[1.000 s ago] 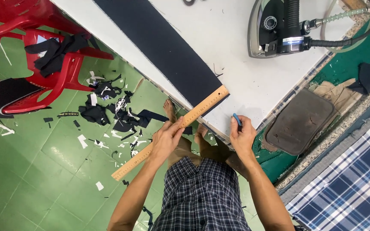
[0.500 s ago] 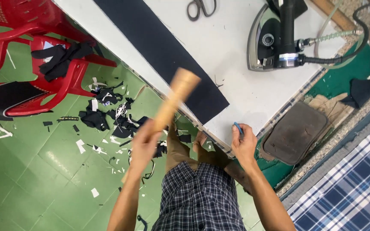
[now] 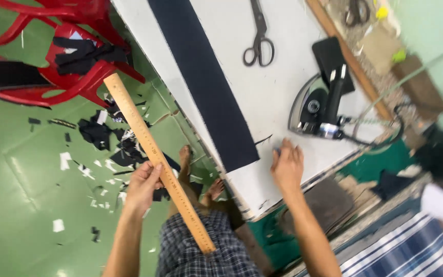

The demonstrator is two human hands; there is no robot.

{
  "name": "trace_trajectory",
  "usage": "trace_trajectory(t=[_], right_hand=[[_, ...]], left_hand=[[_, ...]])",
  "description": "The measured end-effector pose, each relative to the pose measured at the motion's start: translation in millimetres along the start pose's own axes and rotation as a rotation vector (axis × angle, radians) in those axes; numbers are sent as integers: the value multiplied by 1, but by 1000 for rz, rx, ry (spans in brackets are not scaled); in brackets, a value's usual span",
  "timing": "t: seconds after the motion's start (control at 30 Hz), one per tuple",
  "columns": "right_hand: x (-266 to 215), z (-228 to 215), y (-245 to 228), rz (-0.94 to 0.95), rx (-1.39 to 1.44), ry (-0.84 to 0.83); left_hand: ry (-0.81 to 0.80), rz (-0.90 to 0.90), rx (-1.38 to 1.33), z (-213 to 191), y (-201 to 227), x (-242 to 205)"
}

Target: The person cuts a long strip of black fabric using scissors, measures and marks it with a ruler and chalk, then irons the strip on a work table. The person handles the fabric, ruler, chalk, scissors, and iron throughout the process.

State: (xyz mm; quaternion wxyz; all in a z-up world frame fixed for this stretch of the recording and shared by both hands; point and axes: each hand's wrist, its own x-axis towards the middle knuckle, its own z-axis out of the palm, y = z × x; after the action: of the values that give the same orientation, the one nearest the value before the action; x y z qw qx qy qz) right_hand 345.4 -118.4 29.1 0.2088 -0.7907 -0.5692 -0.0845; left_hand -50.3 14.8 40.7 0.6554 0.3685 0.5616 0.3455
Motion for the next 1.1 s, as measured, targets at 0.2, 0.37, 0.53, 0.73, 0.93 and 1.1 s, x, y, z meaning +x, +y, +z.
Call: trace_trajectory(t=[0.2,0.37,0.53,0.73,0.93,1.1], right_hand=[[-16,-22,30,34,252,-27],[-38,-5,72,160,364,-71],[-38,5,78,65,397,-94],[15,17,33,-328,559,-310],[-1,-12,47,-235,353,-448],[-50,-65,94,-87,-102,-350]], left_hand=[[16,73,43,82,28,38],[-100,48,48,193,5,115],[-137,-88,413,251,43,129],[-148,-93,514,236,44,119],[-67,-122,390,214,39,124],[-86,-121,274,225,31,133]])
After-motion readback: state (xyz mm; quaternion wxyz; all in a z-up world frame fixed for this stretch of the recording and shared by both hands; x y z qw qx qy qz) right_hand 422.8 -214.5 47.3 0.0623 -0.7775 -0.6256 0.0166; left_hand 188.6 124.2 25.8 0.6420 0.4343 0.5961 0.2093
